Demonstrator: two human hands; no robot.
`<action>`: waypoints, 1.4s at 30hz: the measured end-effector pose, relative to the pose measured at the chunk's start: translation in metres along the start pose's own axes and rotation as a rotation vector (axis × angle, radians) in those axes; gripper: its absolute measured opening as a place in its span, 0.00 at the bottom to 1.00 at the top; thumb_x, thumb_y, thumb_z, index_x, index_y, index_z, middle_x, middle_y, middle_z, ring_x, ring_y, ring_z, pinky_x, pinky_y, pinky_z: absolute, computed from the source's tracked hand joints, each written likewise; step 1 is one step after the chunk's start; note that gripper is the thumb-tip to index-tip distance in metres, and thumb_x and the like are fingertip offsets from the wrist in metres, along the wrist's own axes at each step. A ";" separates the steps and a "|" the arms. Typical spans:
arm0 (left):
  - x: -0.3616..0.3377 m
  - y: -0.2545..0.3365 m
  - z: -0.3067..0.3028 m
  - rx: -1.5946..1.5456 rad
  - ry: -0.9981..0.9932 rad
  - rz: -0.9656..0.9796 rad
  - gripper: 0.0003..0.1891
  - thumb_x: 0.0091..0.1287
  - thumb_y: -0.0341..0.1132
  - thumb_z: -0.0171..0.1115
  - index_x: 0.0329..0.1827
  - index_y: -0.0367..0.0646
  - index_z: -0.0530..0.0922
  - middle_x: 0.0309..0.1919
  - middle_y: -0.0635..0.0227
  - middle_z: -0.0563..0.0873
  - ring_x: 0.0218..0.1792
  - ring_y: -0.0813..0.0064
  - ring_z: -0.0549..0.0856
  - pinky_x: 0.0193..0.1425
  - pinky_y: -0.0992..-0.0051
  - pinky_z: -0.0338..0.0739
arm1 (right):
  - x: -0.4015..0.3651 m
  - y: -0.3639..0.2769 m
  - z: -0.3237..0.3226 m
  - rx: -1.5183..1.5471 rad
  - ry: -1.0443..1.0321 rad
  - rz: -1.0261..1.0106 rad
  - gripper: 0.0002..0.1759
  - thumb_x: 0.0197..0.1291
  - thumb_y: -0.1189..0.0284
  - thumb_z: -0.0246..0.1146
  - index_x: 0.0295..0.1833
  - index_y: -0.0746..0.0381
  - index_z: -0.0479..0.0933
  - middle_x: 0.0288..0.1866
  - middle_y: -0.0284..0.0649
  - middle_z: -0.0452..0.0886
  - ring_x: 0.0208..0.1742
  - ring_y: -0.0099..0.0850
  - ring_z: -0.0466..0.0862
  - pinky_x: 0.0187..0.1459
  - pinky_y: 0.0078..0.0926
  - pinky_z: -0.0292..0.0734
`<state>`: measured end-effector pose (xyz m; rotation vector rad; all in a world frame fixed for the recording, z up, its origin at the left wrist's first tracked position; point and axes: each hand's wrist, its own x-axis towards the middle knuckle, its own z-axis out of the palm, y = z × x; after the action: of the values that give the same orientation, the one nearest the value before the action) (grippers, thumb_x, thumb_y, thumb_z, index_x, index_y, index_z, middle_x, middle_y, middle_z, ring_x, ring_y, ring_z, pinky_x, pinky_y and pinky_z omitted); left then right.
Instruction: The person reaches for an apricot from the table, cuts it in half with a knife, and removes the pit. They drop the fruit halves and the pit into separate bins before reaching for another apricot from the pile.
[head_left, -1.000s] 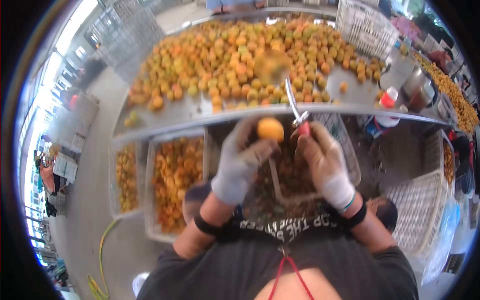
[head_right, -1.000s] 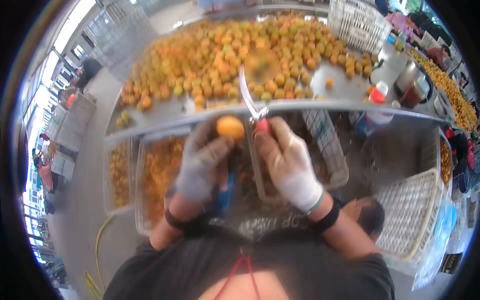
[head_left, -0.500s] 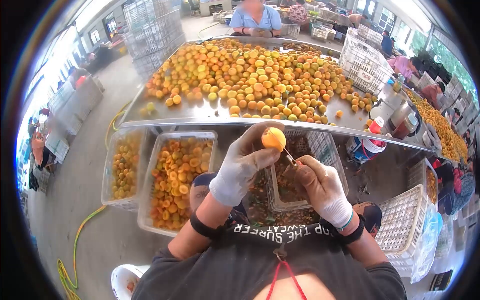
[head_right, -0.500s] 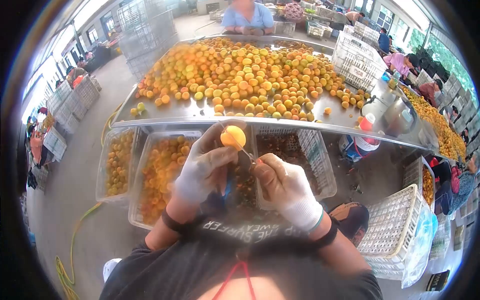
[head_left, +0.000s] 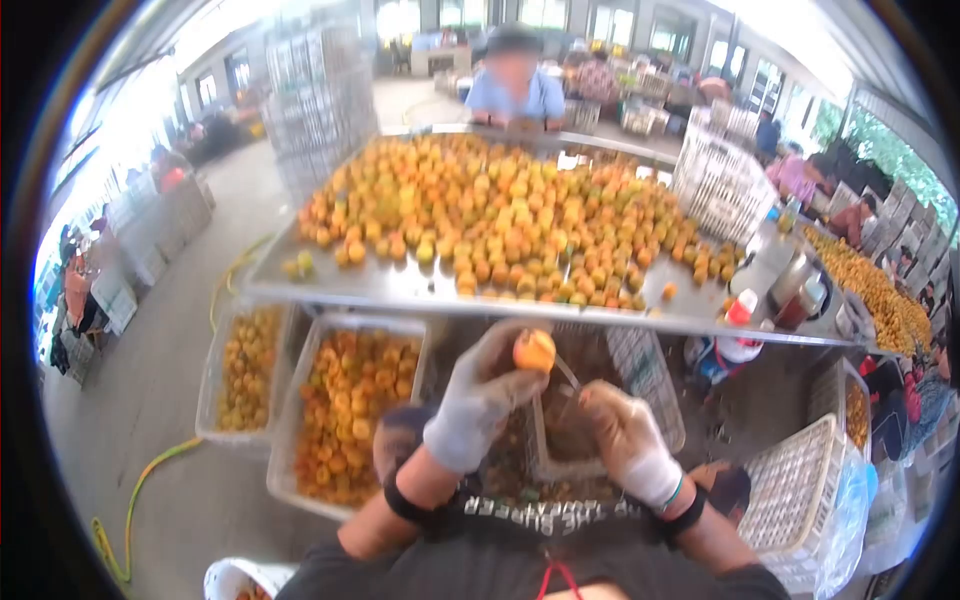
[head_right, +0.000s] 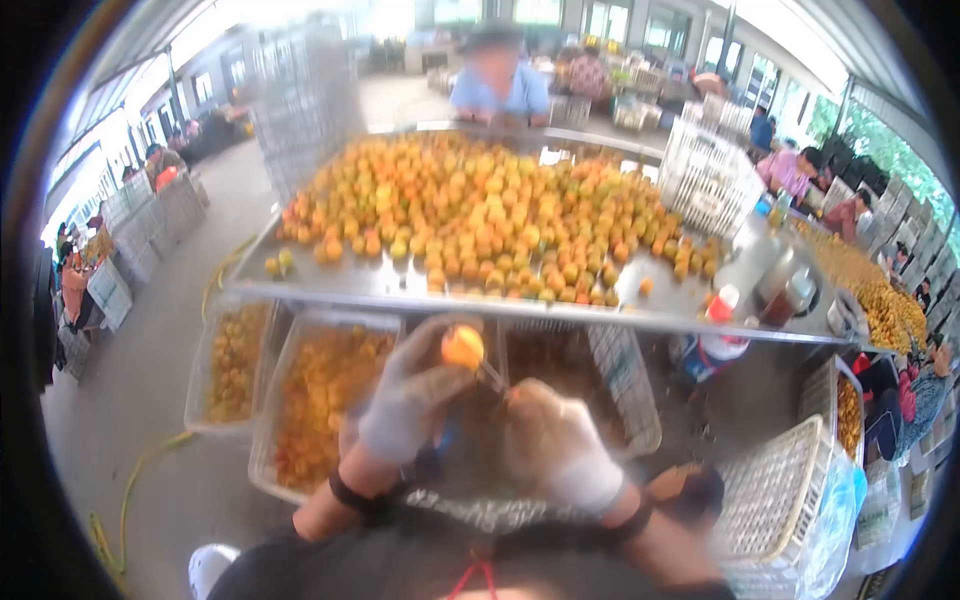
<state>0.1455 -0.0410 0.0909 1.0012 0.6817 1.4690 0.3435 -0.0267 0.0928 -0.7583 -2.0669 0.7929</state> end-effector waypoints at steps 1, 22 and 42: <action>0.004 -0.006 -0.003 0.035 0.002 0.039 0.22 0.64 0.20 0.64 0.62 0.37 0.74 0.50 0.72 0.80 0.50 0.84 0.78 0.56 0.80 0.75 | -0.002 0.008 0.002 -0.038 0.045 -0.024 0.20 0.78 0.60 0.53 0.44 0.69 0.74 0.27 0.39 0.67 0.30 0.24 0.65 0.31 0.27 0.67; -0.002 -0.035 0.018 1.066 -0.250 0.396 0.26 0.58 0.28 0.64 0.63 0.40 0.73 0.46 0.55 0.79 0.48 0.50 0.80 0.51 0.61 0.76 | 0.004 0.021 -0.004 0.166 0.197 0.330 0.06 0.74 0.72 0.56 0.42 0.62 0.72 0.34 0.29 0.74 0.37 0.16 0.70 0.40 0.18 0.70; -0.003 -0.009 0.024 -0.062 -0.038 -0.066 0.24 0.67 0.22 0.64 0.66 0.35 0.73 0.53 0.69 0.82 0.53 0.82 0.80 0.59 0.79 0.76 | -0.016 -0.008 -0.017 0.096 -0.033 0.233 0.13 0.76 0.66 0.56 0.40 0.64 0.70 0.23 0.37 0.72 0.24 0.23 0.72 0.27 0.25 0.71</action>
<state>0.1707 -0.0454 0.0939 0.9485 0.6323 1.4020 0.3645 -0.0385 0.0998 -0.9498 -1.9760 1.0315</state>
